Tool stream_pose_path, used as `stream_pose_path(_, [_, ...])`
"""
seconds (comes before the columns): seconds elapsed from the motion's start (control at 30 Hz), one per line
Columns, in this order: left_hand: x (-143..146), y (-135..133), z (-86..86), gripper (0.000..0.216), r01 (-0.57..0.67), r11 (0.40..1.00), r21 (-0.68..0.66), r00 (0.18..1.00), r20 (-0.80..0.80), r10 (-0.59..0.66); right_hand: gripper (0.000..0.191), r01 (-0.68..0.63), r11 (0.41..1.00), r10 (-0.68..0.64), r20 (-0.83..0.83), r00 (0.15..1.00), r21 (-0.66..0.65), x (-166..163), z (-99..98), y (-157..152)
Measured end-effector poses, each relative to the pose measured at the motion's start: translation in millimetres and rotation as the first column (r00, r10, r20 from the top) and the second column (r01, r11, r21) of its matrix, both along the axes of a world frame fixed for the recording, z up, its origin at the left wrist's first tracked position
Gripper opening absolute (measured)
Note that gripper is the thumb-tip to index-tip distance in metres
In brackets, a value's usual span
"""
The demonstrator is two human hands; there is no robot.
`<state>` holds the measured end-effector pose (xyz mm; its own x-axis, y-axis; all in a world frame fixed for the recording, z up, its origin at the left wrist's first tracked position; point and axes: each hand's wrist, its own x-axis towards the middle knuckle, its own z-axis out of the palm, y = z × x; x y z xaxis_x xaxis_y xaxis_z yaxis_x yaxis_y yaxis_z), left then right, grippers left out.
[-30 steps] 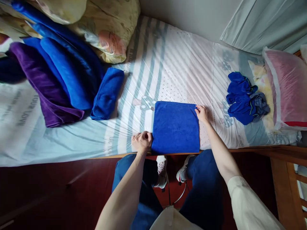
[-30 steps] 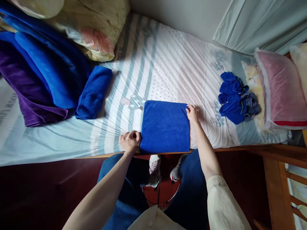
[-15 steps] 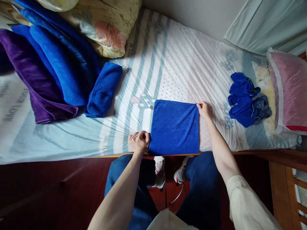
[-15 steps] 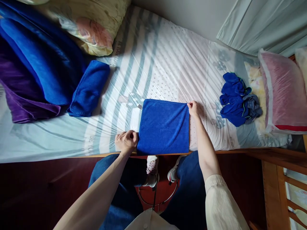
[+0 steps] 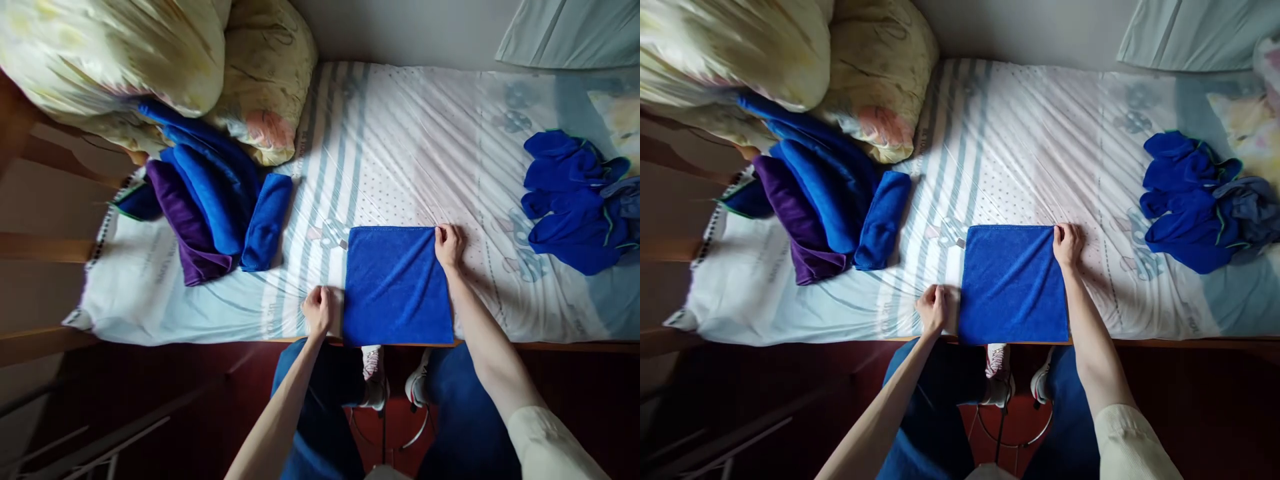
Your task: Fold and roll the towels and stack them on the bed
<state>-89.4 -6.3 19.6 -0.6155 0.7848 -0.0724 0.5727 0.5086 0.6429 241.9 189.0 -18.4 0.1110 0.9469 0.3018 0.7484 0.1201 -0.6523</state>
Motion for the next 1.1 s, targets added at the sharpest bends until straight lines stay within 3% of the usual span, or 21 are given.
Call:
stream_pose_path(0.07, [-9.0, 29.4, 10.8, 0.035, 0.007, 0.998, 0.054, 0.998, 0.054, -0.010, 0.026, -0.004, 1.000, 0.004, -0.031, 1.000, 0.006, 1.6, -1.4, 2.0])
stream_pose_path(0.17, [-19.2, 91.7, 23.4, 0.036, 0.277, 0.949, 0.154, 0.960, -0.009, -0.279, 0.025, 0.006, 1.000, -0.007, -0.052, 0.999, -0.013, 2.8, -0.4, 2.6])
stream_pose_path(0.3, [-22.9, 164.8, 24.8, 0.031, 0.670, 0.741, 0.054, 0.741, -0.115, -0.662, 0.023, -0.005, 0.999, 0.004, -0.030, 1.000, -0.034, 1.4, 3.8, -0.4])
stream_pose_path(0.37, [-23.0, 184.8, 21.7, 0.026, 0.780, 0.625, -0.036, 0.618, -0.112, -0.778, 0.024, -0.011, 0.999, 0.011, -0.013, 1.000, -0.034, 0.6, 5.5, -1.6])
stream_pose_path(0.43, [-23.7, 195.1, 18.4, 0.024, 0.823, 0.559, -0.099, 0.551, -0.096, -0.829, 0.026, -0.017, 0.999, 0.017, -0.004, 1.000, -0.031, 0.3, 6.2, -2.0])
stream_pose_path(0.63, [-27.6, 206.7, 14.6, 0.027, 0.787, 0.587, -0.188, 0.593, -0.028, -0.804, 0.031, -0.006, 1.000, 0.006, -0.001, 1.000, -0.026, 0.7, 5.3, -0.9])
stream_pose_path(0.9, [-29.5, 219.4, 15.3, 0.017, 0.808, 0.556, -0.194, 0.567, -0.002, -0.824, 0.029, -0.008, 1.000, 0.008, -0.004, 1.000, -0.029, 2.0, 3.5, 0.3])
stream_pose_path(1.0, [-29.6, 220.9, 16.7, 0.016, 0.794, 0.577, -0.190, 0.583, -0.029, -0.812, 0.028, -0.012, 0.998, 0.012, -0.010, 1.000, -0.055, 2.2, 4.2, 0.3])
stream_pose_path(1.1, [-27.1, 220.7, 16.5, 0.013, 0.741, 0.643, -0.194, 0.644, -0.067, -0.762, 0.030, -0.013, 0.997, 0.013, -0.001, 1.000, -0.076, 2.2, 5.1, 0.4])
